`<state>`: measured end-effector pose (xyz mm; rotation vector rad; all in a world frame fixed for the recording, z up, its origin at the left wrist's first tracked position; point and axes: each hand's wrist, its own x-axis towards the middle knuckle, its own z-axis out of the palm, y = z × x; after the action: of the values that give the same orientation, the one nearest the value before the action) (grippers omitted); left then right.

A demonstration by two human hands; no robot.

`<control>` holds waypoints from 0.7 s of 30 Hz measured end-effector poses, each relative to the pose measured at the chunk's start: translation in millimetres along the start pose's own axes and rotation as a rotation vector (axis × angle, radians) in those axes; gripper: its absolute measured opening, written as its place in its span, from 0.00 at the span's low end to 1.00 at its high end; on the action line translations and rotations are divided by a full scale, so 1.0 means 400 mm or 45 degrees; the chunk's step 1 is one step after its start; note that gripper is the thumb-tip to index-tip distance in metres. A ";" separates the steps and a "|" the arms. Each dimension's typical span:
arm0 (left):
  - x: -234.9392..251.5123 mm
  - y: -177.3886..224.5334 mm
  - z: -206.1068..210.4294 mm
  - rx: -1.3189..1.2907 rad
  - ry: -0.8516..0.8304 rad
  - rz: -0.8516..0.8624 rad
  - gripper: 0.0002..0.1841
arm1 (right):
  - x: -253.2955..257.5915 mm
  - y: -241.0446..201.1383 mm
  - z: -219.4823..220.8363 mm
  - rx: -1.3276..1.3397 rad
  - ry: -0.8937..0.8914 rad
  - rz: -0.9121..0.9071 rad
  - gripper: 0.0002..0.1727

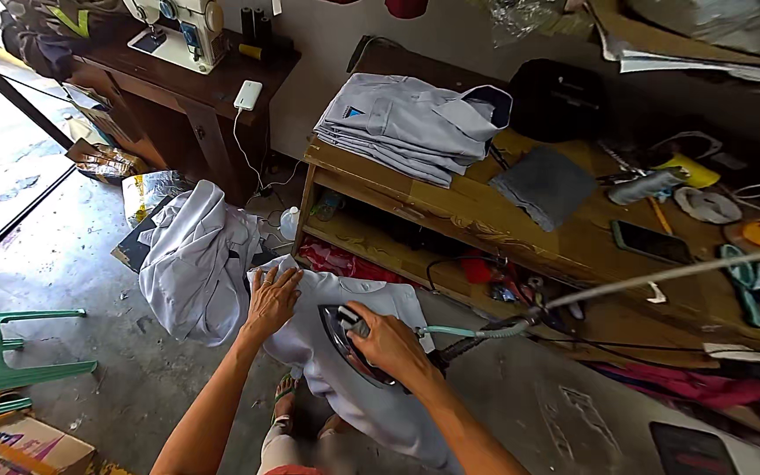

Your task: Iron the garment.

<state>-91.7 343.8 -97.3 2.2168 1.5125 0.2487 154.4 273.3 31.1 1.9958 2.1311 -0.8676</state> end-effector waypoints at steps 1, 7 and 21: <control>0.004 0.000 -0.008 -0.014 -0.021 -0.006 0.27 | 0.023 -0.015 -0.008 0.013 0.015 0.042 0.32; 0.005 -0.008 -0.019 -0.044 -0.085 -0.028 0.27 | 0.006 -0.059 0.008 -0.021 -0.156 -0.015 0.33; 0.031 0.194 0.027 0.069 0.217 0.139 0.28 | -0.227 0.115 0.027 0.386 0.156 0.568 0.37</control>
<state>-17.8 328.8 -72.9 2.3770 1.5016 0.4457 207.0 186.9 46.7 2.5899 1.5664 -1.0522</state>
